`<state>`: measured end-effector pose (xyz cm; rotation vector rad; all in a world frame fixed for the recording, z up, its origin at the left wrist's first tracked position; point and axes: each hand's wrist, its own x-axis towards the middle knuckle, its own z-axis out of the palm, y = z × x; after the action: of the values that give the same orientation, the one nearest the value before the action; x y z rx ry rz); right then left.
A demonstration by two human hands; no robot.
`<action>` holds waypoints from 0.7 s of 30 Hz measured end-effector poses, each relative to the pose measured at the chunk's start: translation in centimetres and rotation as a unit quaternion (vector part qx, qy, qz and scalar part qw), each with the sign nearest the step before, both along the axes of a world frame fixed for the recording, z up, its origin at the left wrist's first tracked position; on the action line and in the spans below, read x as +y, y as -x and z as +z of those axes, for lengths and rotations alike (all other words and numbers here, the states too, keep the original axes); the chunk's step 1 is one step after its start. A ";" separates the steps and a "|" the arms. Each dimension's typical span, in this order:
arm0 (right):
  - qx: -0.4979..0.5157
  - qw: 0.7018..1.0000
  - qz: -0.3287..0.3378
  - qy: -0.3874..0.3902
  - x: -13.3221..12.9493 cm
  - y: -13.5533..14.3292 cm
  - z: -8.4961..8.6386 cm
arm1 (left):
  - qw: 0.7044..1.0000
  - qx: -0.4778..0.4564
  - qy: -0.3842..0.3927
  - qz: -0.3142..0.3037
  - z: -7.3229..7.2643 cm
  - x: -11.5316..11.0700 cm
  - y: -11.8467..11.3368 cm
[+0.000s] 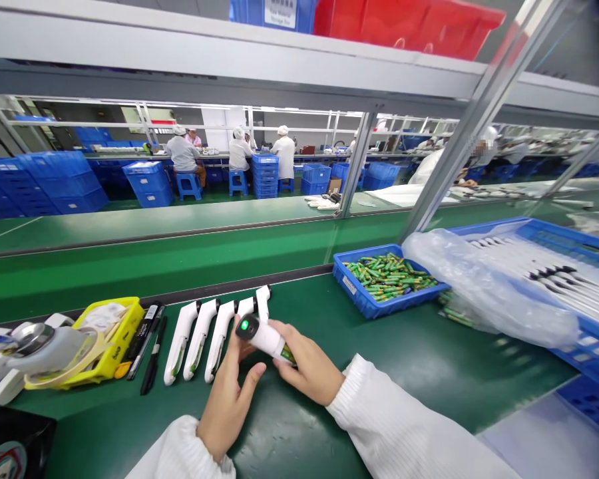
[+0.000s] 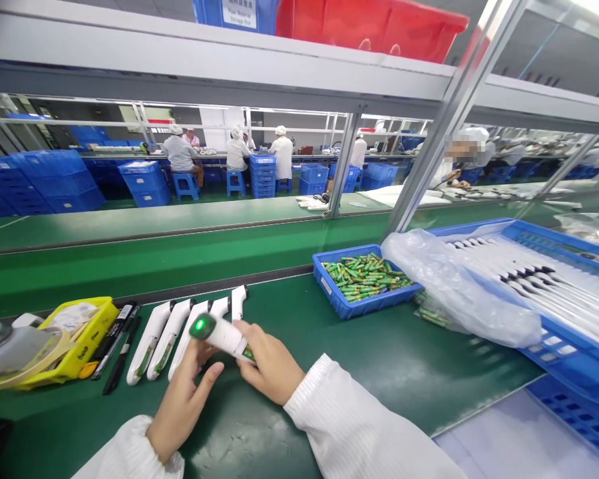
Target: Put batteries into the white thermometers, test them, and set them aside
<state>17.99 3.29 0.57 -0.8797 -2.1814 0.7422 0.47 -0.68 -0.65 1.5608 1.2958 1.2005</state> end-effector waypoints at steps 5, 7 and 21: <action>0.000 0.984 -0.179 -0.004 2.1 -1.7 -0.5 | 0.971 0.201 -0.091 0.090 0.2 0.6 0.6; -0.042 0.972 -0.231 -0.017 3.1 -2.7 -1.3 | 0.964 0.239 -0.077 0.086 -0.1 0.8 0.7; -0.160 0.955 -0.217 -0.121 3.0 -1.0 -0.3 | 0.988 0.139 0.019 0.062 -1.7 1.2 1.0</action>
<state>19.03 6.25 0.27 -1.3575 -2.1710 0.1199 -0.57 0.56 -2.31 1.6840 1.6081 1.0507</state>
